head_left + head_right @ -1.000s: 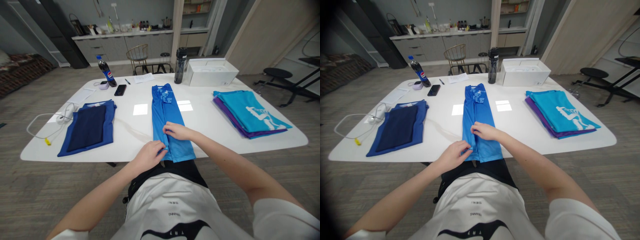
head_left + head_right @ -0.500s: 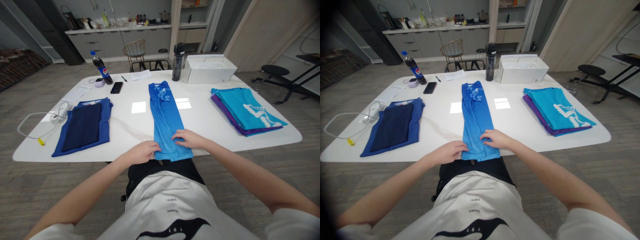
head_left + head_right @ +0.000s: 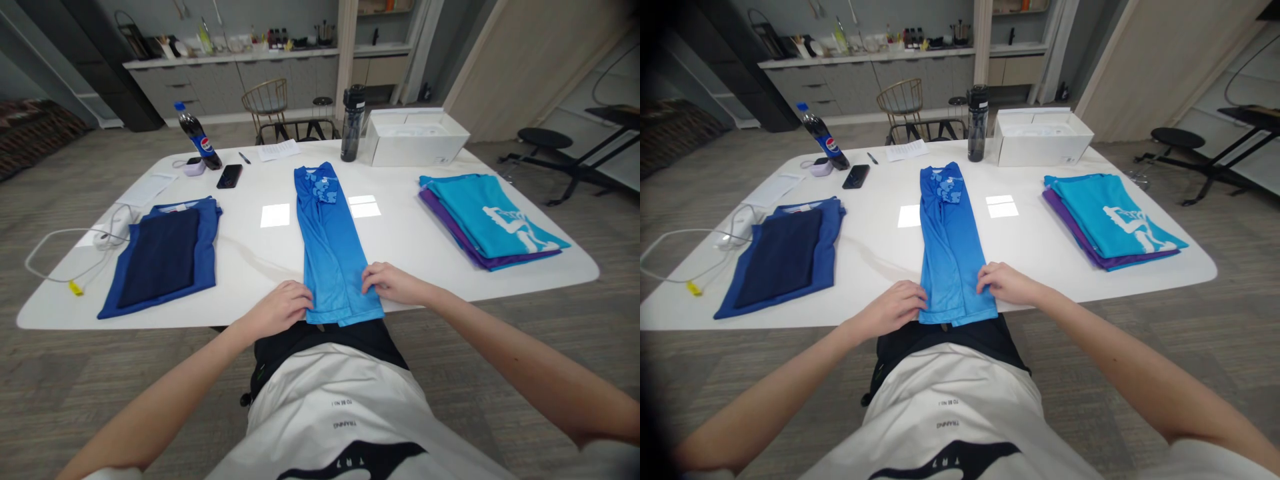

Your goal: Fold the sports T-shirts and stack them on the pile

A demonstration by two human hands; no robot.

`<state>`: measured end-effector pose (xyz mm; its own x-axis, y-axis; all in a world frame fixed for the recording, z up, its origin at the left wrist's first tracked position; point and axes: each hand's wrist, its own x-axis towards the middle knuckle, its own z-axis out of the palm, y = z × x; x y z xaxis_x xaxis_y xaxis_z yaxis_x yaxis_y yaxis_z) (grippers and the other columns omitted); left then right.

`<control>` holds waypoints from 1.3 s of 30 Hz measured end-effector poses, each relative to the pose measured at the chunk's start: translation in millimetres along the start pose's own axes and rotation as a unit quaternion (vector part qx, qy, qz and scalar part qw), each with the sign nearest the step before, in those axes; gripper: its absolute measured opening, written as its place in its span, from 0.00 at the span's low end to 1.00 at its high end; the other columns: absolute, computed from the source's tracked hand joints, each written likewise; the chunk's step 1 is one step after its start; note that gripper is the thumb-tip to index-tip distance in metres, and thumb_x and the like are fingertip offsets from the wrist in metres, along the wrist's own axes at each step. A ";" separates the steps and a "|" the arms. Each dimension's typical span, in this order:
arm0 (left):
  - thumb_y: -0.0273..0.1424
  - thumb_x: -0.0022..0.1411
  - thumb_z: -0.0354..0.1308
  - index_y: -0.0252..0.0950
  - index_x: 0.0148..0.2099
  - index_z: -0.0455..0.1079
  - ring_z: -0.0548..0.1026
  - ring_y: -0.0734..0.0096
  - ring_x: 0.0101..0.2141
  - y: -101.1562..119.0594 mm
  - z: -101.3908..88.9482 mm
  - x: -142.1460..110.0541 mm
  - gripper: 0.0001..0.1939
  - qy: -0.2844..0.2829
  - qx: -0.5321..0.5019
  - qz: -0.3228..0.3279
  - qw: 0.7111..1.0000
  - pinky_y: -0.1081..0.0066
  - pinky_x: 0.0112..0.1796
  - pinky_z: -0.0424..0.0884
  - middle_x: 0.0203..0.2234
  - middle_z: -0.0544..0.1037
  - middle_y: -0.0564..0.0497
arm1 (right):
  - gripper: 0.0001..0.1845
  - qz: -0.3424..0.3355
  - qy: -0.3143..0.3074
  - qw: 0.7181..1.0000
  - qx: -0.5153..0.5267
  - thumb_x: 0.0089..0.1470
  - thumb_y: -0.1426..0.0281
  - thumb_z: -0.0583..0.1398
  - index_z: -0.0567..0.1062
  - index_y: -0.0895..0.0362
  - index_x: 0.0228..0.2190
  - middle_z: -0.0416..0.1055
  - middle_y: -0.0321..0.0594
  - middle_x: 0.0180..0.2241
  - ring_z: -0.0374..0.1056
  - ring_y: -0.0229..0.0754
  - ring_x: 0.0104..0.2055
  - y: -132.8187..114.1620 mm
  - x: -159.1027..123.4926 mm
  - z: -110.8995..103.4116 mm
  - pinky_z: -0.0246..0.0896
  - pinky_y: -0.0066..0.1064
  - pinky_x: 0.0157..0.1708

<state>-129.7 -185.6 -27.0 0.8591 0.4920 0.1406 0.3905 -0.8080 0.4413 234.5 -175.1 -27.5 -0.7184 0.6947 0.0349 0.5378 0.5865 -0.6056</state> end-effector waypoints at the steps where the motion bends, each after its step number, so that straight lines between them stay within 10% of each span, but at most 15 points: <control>1: 0.25 0.70 0.51 0.41 0.51 0.75 0.72 0.64 0.55 -1.5 1.1 1.1 0.14 0.004 -0.007 0.007 1.000 0.60 0.59 0.64 0.51 0.78 0.46 | 0.18 0.008 -0.011 1.000 -0.003 0.57 0.80 0.58 0.84 0.50 0.38 0.75 0.42 0.43 0.70 0.45 0.45 1.7 -6.5 -3.3 0.61 0.38 0.50; 8: 0.27 0.72 0.49 0.40 0.48 0.76 0.76 0.65 0.48 -6.6 13.5 9.4 0.13 0.008 -0.040 0.003 0.999 0.61 0.55 0.69 0.43 0.80 0.47 | 0.08 0.045 -0.034 0.998 -0.002 0.61 0.71 0.62 0.82 0.50 0.35 0.73 0.44 0.44 0.69 0.47 0.46 -4.9 -21.2 -3.2 0.62 0.40 0.49; 15: 0.36 0.70 0.56 0.38 0.45 0.75 0.77 0.68 0.37 -8.9 -38.8 56.3 0.09 0.273 -0.243 -0.135 0.921 0.67 0.41 0.74 0.36 0.80 0.48 | 0.08 0.133 0.166 0.956 0.200 0.63 0.64 0.57 0.74 0.50 0.40 0.75 0.39 0.35 0.69 0.44 0.36 -8.6 29.6 -37.9 0.65 0.35 0.37; 18: 0.44 0.67 0.59 0.37 0.42 0.74 0.76 0.67 0.37 -51.6 -63.2 108.4 0.15 0.387 -0.313 -0.219 0.839 0.68 0.40 0.72 0.34 0.79 0.49 | 0.15 0.148 0.285 0.919 0.229 0.61 0.54 0.59 0.73 0.52 0.40 0.75 0.39 0.36 0.70 0.44 0.37 31.1 85.4 -60.9 0.65 0.35 0.38; 21: 0.49 0.60 0.62 0.35 0.38 0.74 0.74 0.67 0.33 -114.6 -65.0 153.7 0.20 0.381 -0.376 -0.305 0.787 0.69 0.36 0.71 0.31 0.79 0.49 | 0.20 0.224 0.321 0.910 0.134 0.61 0.50 0.57 0.75 0.54 0.35 0.76 0.40 0.34 0.70 0.45 0.37 82.9 139.0 -68.4 0.64 0.34 0.39; 28: 0.43 0.55 0.66 0.37 0.27 0.71 0.76 0.58 0.33 -197.1 -37.3 183.1 0.15 0.249 -0.151 -0.466 0.836 0.66 0.36 0.67 0.24 0.77 0.46 | 0.25 0.394 0.242 0.879 -0.120 0.60 0.46 0.58 0.78 0.55 0.36 0.79 0.48 0.36 0.73 0.52 0.43 132.0 186.0 -53.4 0.62 0.39 0.43; 35: 0.38 0.66 0.55 0.38 0.40 0.74 0.75 0.65 0.36 -198.9 -50.3 195.1 0.10 0.342 -0.196 -0.339 0.854 0.69 0.39 0.68 0.34 0.80 0.49 | 0.13 0.311 0.326 0.893 -0.025 0.63 0.57 0.56 0.75 0.52 0.36 0.76 0.38 0.30 0.71 0.45 0.35 137.6 193.4 -59.6 0.60 0.33 0.36; 39: 0.41 0.65 0.57 0.37 0.43 0.72 0.76 0.67 0.35 -217.9 -68.9 220.4 0.13 0.401 -0.333 -0.293 0.802 0.70 0.38 0.71 0.34 0.80 0.50 | 0.15 0.236 0.397 0.887 0.022 0.63 0.55 0.55 0.73 0.53 0.37 0.74 0.37 0.29 0.68 0.43 0.31 147.3 214.9 -86.7 0.60 0.32 0.35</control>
<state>-48.2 121.2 -31.1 0.0001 0.9897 0.1432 0.1570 -0.1415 0.9774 197.6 96.7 -40.2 0.1287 0.9429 0.3070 0.6657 0.1473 -0.7315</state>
